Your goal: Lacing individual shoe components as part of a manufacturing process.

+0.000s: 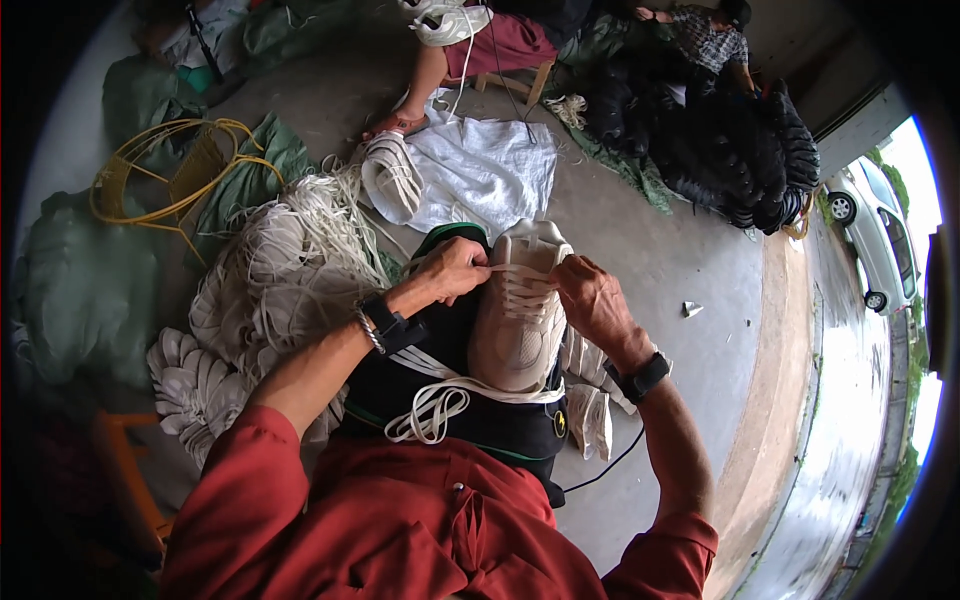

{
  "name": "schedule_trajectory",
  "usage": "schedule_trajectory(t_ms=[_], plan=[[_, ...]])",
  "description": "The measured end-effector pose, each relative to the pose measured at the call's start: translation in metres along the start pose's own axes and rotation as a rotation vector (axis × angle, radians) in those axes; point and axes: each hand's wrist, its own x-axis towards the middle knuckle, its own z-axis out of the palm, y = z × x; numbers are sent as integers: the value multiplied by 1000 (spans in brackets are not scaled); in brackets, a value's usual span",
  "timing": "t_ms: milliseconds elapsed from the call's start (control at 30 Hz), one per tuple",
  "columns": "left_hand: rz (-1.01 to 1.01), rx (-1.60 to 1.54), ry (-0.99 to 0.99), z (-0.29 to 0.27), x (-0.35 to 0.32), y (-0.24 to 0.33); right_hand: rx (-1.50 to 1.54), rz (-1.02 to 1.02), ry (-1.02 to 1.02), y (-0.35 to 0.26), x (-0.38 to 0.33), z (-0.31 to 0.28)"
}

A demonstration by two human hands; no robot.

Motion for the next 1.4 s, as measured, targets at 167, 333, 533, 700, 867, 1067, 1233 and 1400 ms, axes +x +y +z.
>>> schedule_trajectory(t_ms=[167,333,533,700,867,1067,1233,1400], plan=[[31,-152,-82,-2,0,0,208,193,155,-6,-11,25],[138,-603,-79,-11,-4,5,520,679,335,-13,-21,43],[36,-589,5,-23,-5,-24,876,671,339,-5,-24,39],[186,-778,33,-31,-7,-25,1328,810,276,10,-36,2],[202,-869,142,-15,9,-3,1409,860,593,50,-66,-63],[188,-360,64,15,28,-25,1385,688,858,190,-265,-167],[109,-344,36,4,14,-27,1325,610,1086,187,-344,-116],[156,-209,57,3,9,-26,1285,865,1338,174,-321,-68]])
